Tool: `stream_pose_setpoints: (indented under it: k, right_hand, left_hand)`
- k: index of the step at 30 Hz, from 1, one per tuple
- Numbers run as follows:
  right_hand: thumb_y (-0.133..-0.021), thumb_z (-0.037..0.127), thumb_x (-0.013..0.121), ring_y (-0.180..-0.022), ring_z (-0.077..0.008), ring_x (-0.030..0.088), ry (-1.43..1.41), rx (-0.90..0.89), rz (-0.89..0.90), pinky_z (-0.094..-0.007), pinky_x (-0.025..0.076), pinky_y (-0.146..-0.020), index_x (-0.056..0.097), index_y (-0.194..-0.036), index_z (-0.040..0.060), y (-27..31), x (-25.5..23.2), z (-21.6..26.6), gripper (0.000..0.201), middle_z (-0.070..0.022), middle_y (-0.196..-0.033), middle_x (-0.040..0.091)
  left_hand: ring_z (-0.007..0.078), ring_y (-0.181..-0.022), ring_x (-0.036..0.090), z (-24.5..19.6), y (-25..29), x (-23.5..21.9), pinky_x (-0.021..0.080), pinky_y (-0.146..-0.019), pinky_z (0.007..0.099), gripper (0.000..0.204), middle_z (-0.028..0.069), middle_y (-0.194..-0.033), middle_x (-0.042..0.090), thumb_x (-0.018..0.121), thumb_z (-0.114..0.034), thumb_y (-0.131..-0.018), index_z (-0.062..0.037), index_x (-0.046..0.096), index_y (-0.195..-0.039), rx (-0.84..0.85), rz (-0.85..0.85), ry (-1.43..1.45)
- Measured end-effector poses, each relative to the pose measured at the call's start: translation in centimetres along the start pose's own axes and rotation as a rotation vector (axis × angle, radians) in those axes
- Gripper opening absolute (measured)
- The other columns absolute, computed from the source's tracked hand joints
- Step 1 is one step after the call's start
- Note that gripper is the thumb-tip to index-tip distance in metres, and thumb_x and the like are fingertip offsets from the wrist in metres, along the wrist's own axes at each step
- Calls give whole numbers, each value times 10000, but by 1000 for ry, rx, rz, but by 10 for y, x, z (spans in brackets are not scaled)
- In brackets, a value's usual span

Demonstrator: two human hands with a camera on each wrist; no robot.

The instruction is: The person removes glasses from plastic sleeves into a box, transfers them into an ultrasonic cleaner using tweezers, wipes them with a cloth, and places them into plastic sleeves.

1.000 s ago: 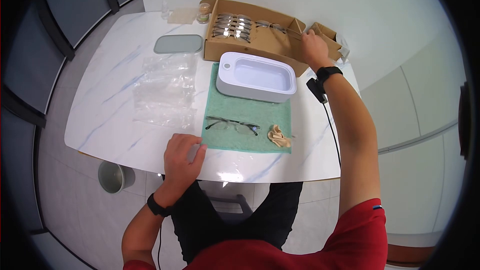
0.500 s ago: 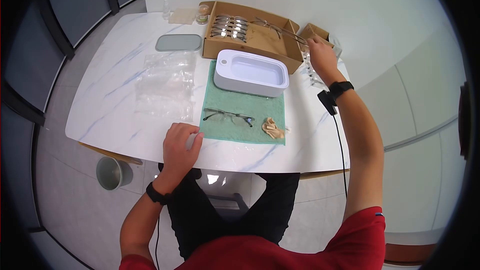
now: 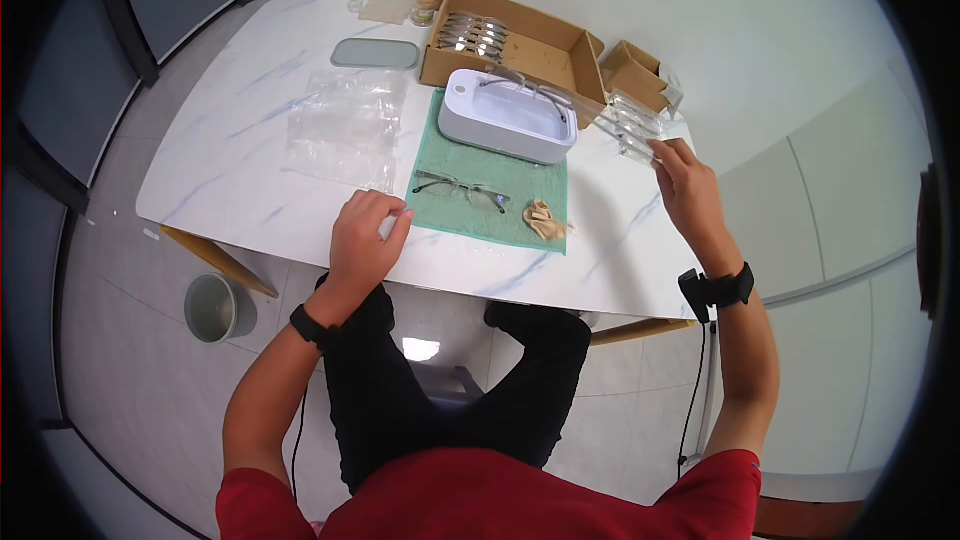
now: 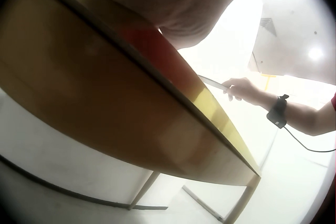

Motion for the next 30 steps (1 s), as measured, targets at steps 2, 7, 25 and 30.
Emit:
stream_pose_setpoints:
  k: [2, 7, 25, 30]
  right_hand:
    - [-872, 31, 636, -774, -355, 653, -1, -13, 16, -420, 541, -693, 638, -1107, 33, 5, 6, -1, 236, -119, -998, 640]
    - [-867, 54, 637, -839, -310, 645, 82, -101, 60, -399, 538, -711, 620, -1114, 41, 7, 30, 0, 248, -102, -967, 608]
    - [-902, 59, 644, -697, -161, 674, -694, 726, -248, -286, 536, -564, 604, -1159, -48, 67, 71, -47, 281, -126, -960, 655]
    - [-856, 197, 679, -718, -239, 696, -392, 762, -113, -361, 552, -654, 685, -1024, -28, 81, 132, -61, 281, -147, -821, 705]
  left_hand:
    - [294, -785, 588, -1, 0, 0, 468, -696, 395, 73, 98, -807, 632, 691, -54, -810, -21, 631, -836, -19, 8, -14]
    - [291, -789, 590, 1, 1, 1, 471, -702, 394, 63, 95, -806, 634, 689, -62, -816, -27, 638, -826, -23, -2, -8]
    - [284, -779, 591, 0, 0, 1, 474, -702, 387, 65, 92, -790, 628, 700, -63, -811, -32, 642, -813, -17, -11, -30]
    - [281, -776, 592, 0, 1, 2, 474, -699, 384, 68, 88, -793, 630, 702, -70, -812, -33, 645, -813, -14, -11, -41]
Point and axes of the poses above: each hand's wrist, its own y-axis away from the middle knuckle, its own x-axis out of the palm, z = x × y, the point moved 3 cm from there along -y, towards the middle knuckle
